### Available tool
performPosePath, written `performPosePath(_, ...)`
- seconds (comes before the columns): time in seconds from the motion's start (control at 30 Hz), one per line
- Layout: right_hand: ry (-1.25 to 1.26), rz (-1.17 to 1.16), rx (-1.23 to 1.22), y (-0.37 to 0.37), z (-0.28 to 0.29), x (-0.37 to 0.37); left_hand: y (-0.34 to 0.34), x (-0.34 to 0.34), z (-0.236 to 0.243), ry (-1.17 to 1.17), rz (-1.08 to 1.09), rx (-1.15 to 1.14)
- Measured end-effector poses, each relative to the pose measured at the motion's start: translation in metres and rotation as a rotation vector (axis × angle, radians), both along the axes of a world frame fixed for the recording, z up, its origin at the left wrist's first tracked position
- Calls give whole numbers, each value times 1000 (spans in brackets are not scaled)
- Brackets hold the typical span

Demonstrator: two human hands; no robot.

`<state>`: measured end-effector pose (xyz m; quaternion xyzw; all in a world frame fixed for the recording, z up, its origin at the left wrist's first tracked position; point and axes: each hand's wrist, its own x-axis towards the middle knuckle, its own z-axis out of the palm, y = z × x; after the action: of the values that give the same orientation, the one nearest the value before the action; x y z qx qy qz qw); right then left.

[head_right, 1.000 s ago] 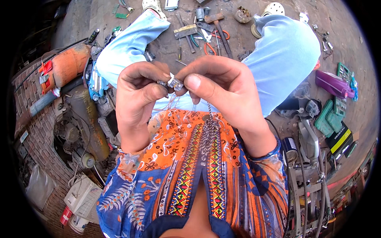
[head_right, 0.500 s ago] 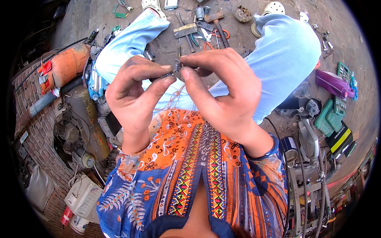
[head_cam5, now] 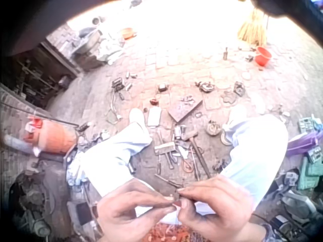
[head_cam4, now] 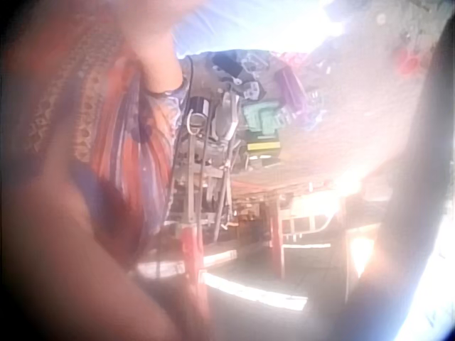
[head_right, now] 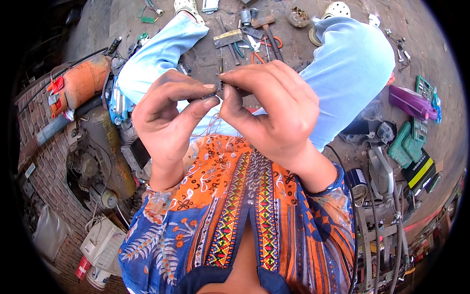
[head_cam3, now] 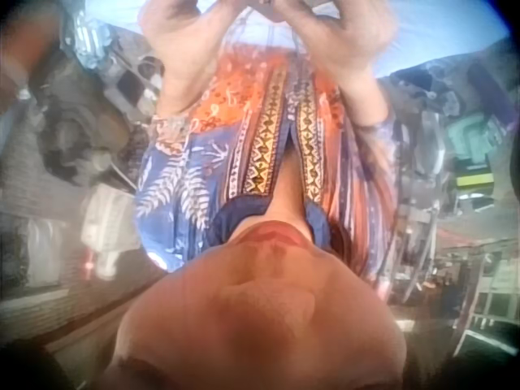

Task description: The person sits on a stool and uses a hammer to strike a small metal part, then picks up and examines a small electronic component. They use pliers to manipulate the component and a flat metal piece to scrape or clean it.

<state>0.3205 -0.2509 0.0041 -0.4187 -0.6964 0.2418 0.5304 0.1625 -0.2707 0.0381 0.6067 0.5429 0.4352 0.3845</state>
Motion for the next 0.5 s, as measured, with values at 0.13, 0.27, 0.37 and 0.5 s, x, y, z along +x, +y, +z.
performPosePath(0.13,108,19,-218,-5,2,2,1,-2,-5,-141,-35,-90)
performPosePath(0.27,388,102,-642,-8,11,1,2,-2,-9,-611,-11,-428)
performPosePath(0.37,539,178,-834,-5,18,3,3,-5,-17,-821,-52,-538)
performPosePath(0.5,744,308,-1013,-3,9,7,1,-8,-32,-1017,-105,-621)
